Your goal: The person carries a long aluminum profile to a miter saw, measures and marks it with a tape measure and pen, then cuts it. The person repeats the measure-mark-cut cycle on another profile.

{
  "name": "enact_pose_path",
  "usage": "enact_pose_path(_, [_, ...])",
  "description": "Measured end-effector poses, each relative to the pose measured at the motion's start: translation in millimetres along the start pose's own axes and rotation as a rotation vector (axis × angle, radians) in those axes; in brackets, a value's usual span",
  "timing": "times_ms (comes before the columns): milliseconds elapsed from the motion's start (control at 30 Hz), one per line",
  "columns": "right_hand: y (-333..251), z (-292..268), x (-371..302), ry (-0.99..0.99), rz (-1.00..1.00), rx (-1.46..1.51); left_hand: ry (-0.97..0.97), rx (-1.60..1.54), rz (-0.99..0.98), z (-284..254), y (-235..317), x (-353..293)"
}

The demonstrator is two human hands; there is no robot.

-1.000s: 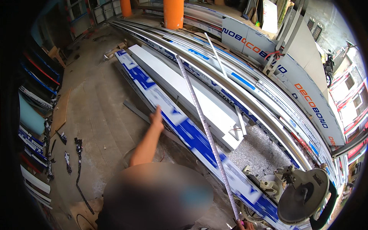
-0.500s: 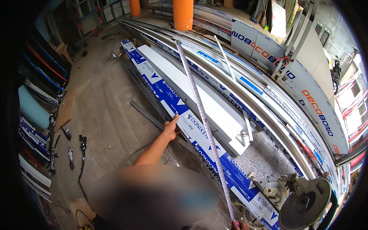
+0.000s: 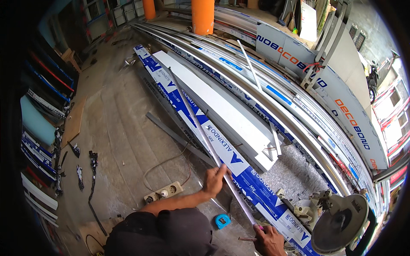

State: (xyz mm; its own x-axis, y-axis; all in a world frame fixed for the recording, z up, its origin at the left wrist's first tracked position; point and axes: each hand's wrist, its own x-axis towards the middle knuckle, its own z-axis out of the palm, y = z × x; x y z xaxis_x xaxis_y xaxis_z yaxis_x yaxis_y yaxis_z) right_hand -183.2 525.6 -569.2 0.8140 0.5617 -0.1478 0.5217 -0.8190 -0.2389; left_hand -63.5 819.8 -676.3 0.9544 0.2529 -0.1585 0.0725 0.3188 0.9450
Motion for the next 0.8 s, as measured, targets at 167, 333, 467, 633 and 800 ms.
enact_pose_path(167, [23.9, -5.3, -31.4, -0.07, 0.065, 0.076, 0.372, 0.189, 0.091, -92.8, 54.2, 132.1])
enact_pose_path(333, [68.1, 9.4, -114.9, -0.107, 0.125, 0.042, 0.498, -0.203, 0.101, -231.0, 146.1, 262.4])
enact_pose_path(467, [76.7, 14.7, -109.7, -0.165, 0.094, 0.14, 0.512, -0.237, 0.094, -250.1, 159.4, 271.4])
enact_pose_path(633, [20.5, 28.0, 35.3, -0.18, 0.045, 0.049, 0.411, -0.065, 0.16, -198.0, 100.2, 205.4])
enact_pose_path(800, [-46.4, 22.4, 198.3, -0.059, -0.113, 0.012, 0.574, -0.038, 0.119, -170.7, 20.9, 144.4])
